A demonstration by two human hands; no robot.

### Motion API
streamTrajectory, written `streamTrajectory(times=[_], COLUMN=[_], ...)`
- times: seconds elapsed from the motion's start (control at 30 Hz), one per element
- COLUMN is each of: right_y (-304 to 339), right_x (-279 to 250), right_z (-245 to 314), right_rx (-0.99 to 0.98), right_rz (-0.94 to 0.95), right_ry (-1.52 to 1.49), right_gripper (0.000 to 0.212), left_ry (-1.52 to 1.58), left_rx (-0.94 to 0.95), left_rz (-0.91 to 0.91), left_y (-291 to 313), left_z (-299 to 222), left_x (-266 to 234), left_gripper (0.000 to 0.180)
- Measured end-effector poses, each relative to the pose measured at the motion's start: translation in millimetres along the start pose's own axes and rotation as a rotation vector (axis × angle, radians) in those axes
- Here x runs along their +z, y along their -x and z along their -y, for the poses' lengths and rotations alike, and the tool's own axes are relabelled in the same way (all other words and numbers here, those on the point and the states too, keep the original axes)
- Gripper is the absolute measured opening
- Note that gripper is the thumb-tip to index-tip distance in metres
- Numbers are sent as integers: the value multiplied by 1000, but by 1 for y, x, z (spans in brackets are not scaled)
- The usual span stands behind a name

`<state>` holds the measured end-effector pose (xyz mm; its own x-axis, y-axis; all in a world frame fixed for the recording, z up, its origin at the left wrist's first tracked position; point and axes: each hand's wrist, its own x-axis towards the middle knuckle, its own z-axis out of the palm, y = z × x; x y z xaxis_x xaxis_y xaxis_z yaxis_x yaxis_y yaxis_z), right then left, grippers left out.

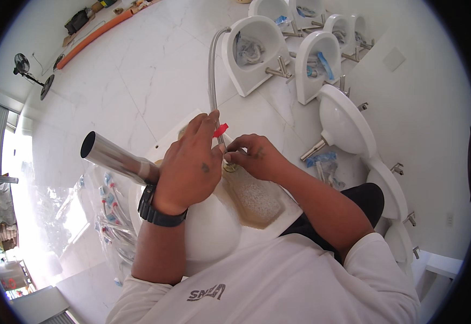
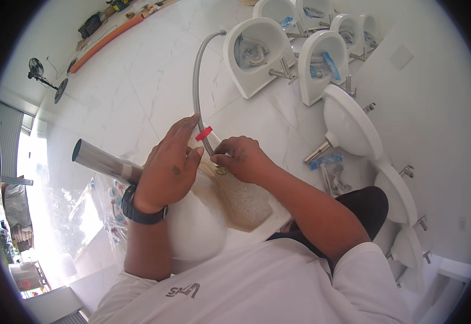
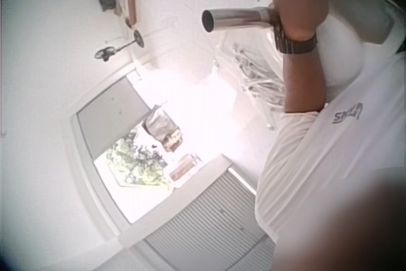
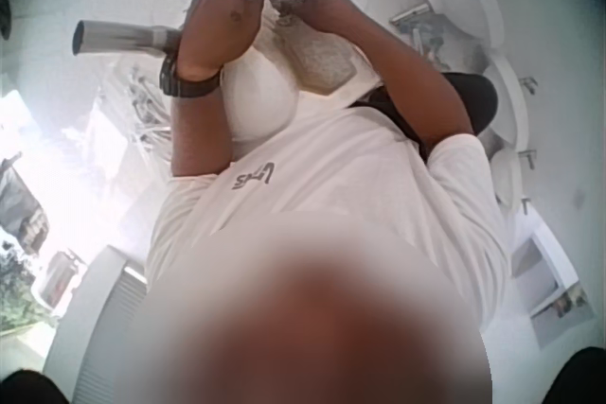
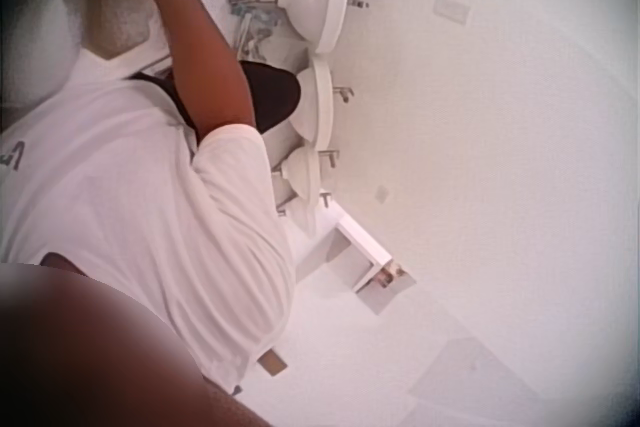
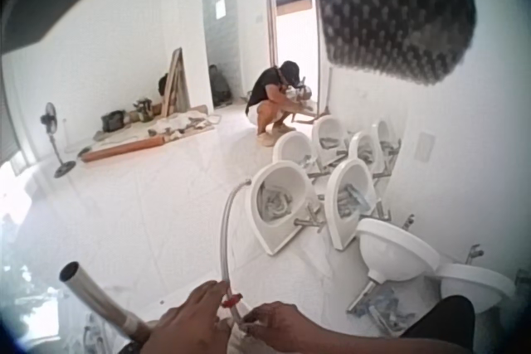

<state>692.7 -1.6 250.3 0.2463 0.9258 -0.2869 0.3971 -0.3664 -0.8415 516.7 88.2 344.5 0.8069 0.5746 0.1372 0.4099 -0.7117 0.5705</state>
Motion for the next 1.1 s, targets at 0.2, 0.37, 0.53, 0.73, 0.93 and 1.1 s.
streamTrajectory(times=[0.2,0.37,0.53,0.73,0.93,1.1], right_y=[-5,-4,-13,-18,-14,-14], right_x=[-1,-2,-7,-3,-1,1], right_z=[16,30,25,19,22,20], right_rx=[-340,-120,-260,-266,-248,-272], right_rz=[-203,-139,-80,-57,-65,-52], right_ry=[303,-56,44,-36,-56,-36], right_gripper=[28,23,23,25,26,24], left_ry=[23,5,-7,-18,-13,33], left_rx=[20,23,11,0,-4,-24], left_rz=[-2,-13,-3,6,13,47], left_y=[-1,-2,-1,-2,0,-1], left_z=[0,-1,-1,-1,-2,-3], left_x=[1,2,2,2,0,-2], left_gripper=[51,51,50,51,51,50])
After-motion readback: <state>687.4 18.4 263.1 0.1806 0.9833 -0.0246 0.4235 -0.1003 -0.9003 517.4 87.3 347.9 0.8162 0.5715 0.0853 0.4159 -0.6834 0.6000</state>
